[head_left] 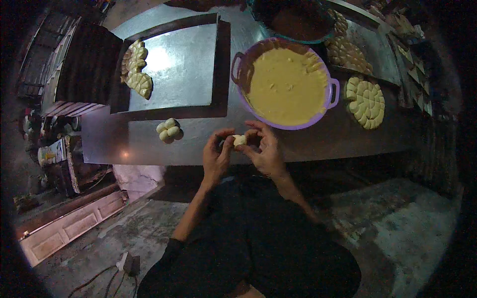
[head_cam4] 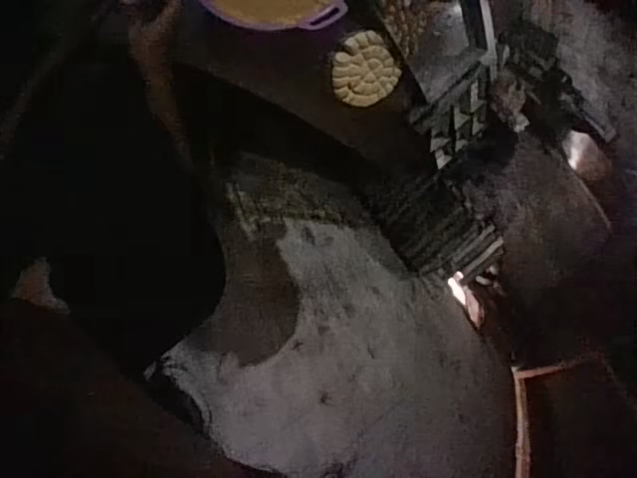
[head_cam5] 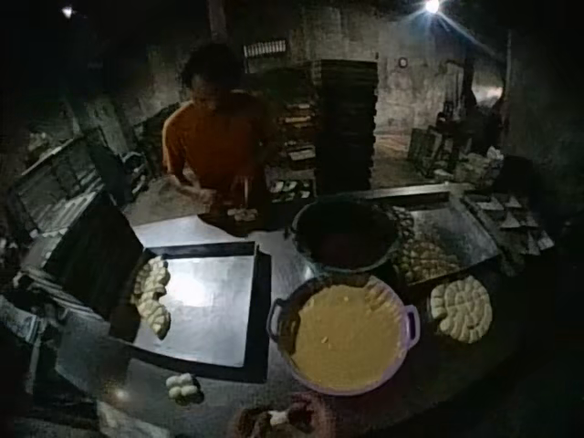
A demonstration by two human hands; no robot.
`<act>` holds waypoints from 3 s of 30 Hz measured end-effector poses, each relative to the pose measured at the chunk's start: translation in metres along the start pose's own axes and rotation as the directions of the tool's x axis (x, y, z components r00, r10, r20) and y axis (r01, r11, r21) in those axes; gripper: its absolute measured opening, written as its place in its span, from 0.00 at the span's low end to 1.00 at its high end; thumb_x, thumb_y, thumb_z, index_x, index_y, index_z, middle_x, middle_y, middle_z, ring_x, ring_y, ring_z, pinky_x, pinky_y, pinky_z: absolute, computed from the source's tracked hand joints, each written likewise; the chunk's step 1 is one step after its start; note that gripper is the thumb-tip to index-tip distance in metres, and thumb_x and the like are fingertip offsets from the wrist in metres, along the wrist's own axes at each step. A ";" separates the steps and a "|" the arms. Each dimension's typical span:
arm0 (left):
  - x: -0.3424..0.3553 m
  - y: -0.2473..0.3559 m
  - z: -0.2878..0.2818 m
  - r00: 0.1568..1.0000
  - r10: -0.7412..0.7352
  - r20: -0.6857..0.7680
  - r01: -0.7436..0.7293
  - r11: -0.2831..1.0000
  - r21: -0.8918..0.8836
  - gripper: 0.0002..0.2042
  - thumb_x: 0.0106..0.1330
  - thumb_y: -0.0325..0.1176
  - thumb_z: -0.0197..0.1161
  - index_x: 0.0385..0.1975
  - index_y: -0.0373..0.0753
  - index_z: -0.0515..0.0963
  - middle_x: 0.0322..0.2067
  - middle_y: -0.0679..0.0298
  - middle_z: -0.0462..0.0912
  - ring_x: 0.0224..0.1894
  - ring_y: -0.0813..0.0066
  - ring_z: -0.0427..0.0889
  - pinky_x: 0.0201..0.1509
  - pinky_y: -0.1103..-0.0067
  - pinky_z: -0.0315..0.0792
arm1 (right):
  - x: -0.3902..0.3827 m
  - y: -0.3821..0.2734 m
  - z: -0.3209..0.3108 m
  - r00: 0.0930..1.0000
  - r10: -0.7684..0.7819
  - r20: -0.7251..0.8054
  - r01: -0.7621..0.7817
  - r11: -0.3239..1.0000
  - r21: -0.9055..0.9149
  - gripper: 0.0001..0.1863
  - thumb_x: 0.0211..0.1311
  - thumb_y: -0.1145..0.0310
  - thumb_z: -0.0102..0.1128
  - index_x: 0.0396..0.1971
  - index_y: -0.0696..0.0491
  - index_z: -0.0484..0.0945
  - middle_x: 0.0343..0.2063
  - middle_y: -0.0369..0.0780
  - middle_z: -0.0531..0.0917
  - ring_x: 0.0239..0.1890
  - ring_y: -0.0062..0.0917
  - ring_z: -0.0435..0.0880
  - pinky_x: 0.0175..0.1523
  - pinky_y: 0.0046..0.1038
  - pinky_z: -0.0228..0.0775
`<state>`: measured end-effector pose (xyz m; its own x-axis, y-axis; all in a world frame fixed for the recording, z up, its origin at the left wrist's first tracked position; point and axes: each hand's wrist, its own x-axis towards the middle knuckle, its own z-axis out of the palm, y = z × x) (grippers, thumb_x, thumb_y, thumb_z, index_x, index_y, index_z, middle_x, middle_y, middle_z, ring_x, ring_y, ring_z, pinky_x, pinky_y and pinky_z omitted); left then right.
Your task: The person prepares bread by taking pieces of dough, filling them with a dark paste, and shaping them into rounds which are then placed on trays for proofing.
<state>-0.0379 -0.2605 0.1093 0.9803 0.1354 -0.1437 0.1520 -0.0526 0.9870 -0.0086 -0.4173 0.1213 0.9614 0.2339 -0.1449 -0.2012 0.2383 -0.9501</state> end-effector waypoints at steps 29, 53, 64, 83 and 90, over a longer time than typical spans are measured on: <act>0.134 0.047 0.007 0.992 0.074 0.101 -0.009 0.849 -0.528 0.22 0.72 0.33 0.56 0.63 0.36 0.64 0.53 0.60 0.73 0.54 0.71 0.74 0.59 0.72 0.71 | 0.285 -0.135 -0.064 0.942 -0.259 0.212 0.274 0.234 -0.933 0.20 0.68 0.60 0.55 0.55 0.53 0.75 0.48 0.50 0.82 0.39 0.45 0.86 0.45 0.40 0.80; 0.159 0.070 -0.024 0.954 -0.032 0.297 0.226 0.727 -0.648 0.17 0.76 0.42 0.50 0.55 0.35 0.73 0.46 0.63 0.78 0.46 0.80 0.76 0.54 0.79 0.70 | 0.227 -0.123 -0.026 0.947 0.196 0.253 -0.236 0.962 0.138 0.22 0.73 0.61 0.51 0.63 0.53 0.65 0.48 0.42 0.79 0.48 0.27 0.81 0.51 0.32 0.77; 0.063 0.136 -0.017 0.930 -0.199 0.309 0.360 0.324 -0.875 0.22 0.75 0.46 0.52 0.56 0.32 0.71 0.52 0.60 0.78 0.54 0.70 0.78 0.61 0.73 0.72 | 0.083 -0.143 0.002 0.923 -0.162 0.349 0.255 0.937 -0.239 0.20 0.66 0.66 0.63 0.54 0.58 0.74 0.52 0.45 0.78 0.51 0.27 0.81 0.54 0.29 0.77; -0.061 0.136 0.045 0.999 -0.023 -0.037 -0.008 0.752 -0.659 0.16 0.73 0.38 0.58 0.49 0.31 0.81 0.44 0.59 0.86 0.47 0.73 0.83 0.52 0.79 0.75 | -0.050 -0.182 -0.014 0.495 -0.378 0.783 0.867 0.147 -0.477 0.20 0.50 0.76 0.68 0.46 0.57 0.80 0.57 0.43 0.77 0.57 0.38 0.78 0.59 0.36 0.73; -0.086 0.142 0.049 0.981 0.143 -0.127 -0.159 0.980 -0.121 0.11 0.69 0.33 0.62 0.43 0.31 0.84 0.36 0.58 0.88 0.38 0.78 0.84 0.43 0.82 0.77 | -0.054 -0.184 -0.026 0.533 -0.377 0.758 0.807 0.495 -0.322 0.16 0.51 0.77 0.68 0.42 0.52 0.81 0.40 0.40 0.83 0.44 0.34 0.81 0.47 0.32 0.76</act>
<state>-0.0945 -0.3284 0.2581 0.9678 0.2514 0.0096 -0.0220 0.0466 0.9987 -0.0189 -0.4979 0.2965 0.4461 0.7489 0.4900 0.7369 0.0033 -0.6760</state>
